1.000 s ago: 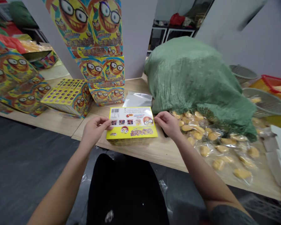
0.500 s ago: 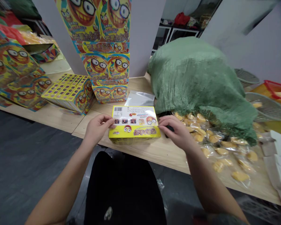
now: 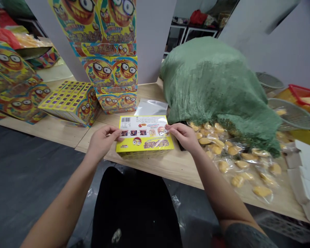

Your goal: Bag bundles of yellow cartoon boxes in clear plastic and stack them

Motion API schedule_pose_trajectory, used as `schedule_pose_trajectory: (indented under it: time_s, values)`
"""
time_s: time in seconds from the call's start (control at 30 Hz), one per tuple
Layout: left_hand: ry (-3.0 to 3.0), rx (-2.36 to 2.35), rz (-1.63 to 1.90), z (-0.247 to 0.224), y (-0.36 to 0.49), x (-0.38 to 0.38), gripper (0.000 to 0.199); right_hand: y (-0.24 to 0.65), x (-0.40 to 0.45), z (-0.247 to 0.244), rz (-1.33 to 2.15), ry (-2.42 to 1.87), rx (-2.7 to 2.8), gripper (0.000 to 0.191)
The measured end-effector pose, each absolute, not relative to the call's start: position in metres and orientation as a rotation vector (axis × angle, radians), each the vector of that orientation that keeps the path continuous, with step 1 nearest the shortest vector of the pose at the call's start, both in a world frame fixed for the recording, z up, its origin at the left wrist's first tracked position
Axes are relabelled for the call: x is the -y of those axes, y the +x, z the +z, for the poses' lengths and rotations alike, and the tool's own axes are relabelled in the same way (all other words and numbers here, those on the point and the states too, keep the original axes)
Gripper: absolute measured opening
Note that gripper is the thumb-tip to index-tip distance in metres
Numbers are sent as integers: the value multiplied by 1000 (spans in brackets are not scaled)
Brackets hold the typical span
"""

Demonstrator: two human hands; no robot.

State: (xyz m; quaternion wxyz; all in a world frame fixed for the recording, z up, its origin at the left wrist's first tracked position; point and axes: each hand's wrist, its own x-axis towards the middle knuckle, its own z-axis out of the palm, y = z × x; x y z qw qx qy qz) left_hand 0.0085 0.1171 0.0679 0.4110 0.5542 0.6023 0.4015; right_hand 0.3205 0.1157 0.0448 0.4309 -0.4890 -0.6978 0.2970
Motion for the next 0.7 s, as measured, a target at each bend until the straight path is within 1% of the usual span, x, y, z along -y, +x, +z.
schedule_pose_trajectory:
  time_s: [0.17, 0.33, 0.53, 0.7]
  values:
    - [1382, -1703, 1100, 68, 19, -113, 20, 313, -113, 43, 644, -1234, 1719, 22]
    - [1410, -1777, 1095, 68, 23, -113, 22, 306, -111, 36, 572, -1243, 1650, 19]
    - [1621, -1840, 992, 65, 17, -122, 24, 299, -109, 32, 480, -1273, 1591, 15]
    - [1750, -1821, 979, 63, 16, -126, 24, 294, -107, 31, 432, -1287, 1576, 14]
